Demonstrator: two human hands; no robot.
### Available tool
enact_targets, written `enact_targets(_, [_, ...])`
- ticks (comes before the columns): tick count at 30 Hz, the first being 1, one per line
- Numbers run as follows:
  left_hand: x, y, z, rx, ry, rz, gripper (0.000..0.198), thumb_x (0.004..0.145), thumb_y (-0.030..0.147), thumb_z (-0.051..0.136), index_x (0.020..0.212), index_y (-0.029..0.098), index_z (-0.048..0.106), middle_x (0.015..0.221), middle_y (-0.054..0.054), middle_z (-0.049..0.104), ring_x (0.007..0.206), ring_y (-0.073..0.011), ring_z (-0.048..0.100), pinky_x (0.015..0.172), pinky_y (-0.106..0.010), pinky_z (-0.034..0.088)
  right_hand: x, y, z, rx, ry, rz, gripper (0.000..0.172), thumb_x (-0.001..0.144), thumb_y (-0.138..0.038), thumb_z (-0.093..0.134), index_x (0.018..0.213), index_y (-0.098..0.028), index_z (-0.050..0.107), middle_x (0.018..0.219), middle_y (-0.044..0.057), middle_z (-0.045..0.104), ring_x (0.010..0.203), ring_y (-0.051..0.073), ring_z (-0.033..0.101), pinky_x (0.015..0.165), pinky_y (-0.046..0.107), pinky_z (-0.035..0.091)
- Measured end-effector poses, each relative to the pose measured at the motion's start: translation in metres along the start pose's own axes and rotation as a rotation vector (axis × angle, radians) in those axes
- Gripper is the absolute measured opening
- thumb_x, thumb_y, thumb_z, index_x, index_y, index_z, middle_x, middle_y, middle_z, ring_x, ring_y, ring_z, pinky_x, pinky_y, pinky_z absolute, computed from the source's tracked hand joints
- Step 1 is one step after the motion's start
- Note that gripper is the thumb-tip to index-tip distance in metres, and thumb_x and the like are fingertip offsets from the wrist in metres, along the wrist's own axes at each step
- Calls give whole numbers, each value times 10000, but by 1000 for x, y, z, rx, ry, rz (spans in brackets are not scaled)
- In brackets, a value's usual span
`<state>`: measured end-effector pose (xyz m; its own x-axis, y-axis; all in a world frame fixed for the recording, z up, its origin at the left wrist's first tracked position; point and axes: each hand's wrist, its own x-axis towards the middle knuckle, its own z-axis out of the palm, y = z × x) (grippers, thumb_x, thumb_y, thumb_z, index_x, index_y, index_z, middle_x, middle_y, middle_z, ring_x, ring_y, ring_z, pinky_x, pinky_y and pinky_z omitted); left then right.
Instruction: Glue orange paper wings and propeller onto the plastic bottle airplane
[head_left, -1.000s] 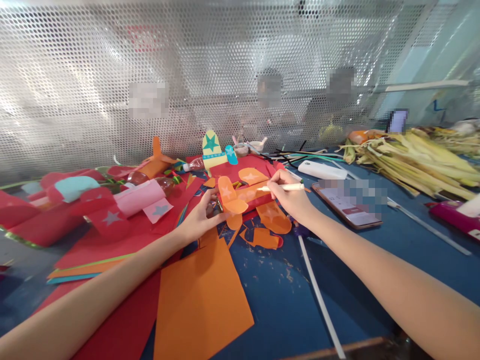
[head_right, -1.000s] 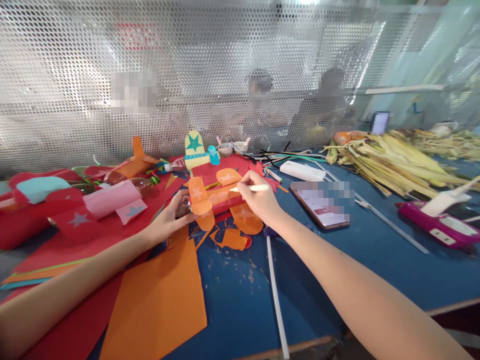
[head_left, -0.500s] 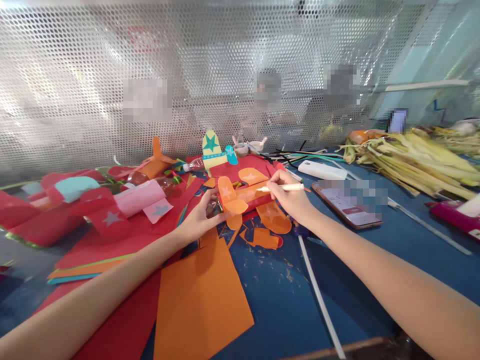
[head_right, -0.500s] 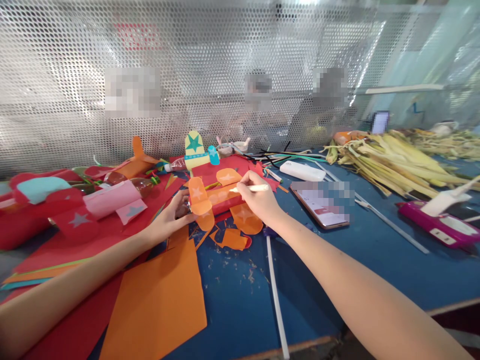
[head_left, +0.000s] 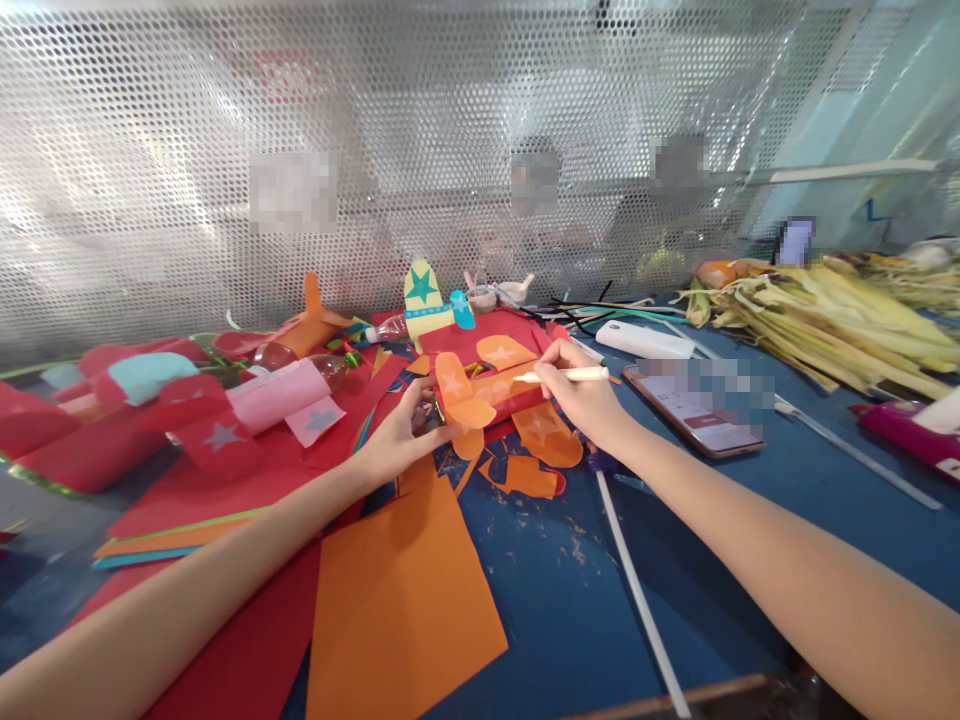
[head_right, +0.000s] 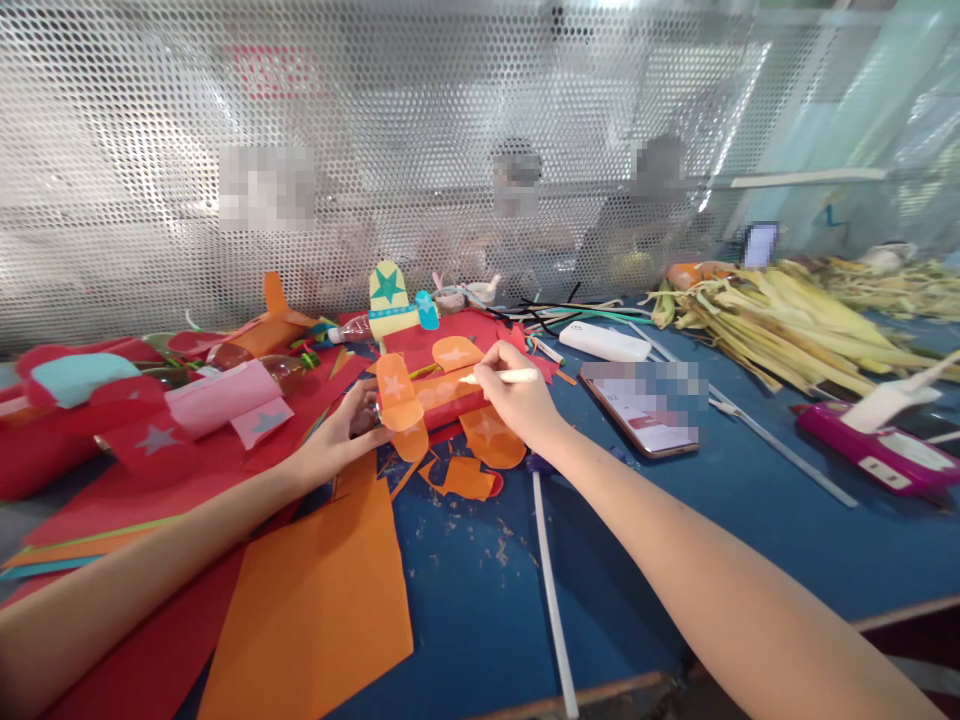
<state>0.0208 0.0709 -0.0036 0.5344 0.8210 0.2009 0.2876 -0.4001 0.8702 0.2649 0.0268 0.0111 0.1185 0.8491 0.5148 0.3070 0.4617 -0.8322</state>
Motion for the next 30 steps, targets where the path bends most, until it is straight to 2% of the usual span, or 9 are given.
enact_targets(30, [0,1,0,-10,-4,13,584,755,438,676,1209,207,390,1167,-97,561,1041,-237,622,848,-328,525,0,1,0,-8,1,-12,184,782,-212,505,625,-232,412,517,-65,453,505,113,425,536,265,324])
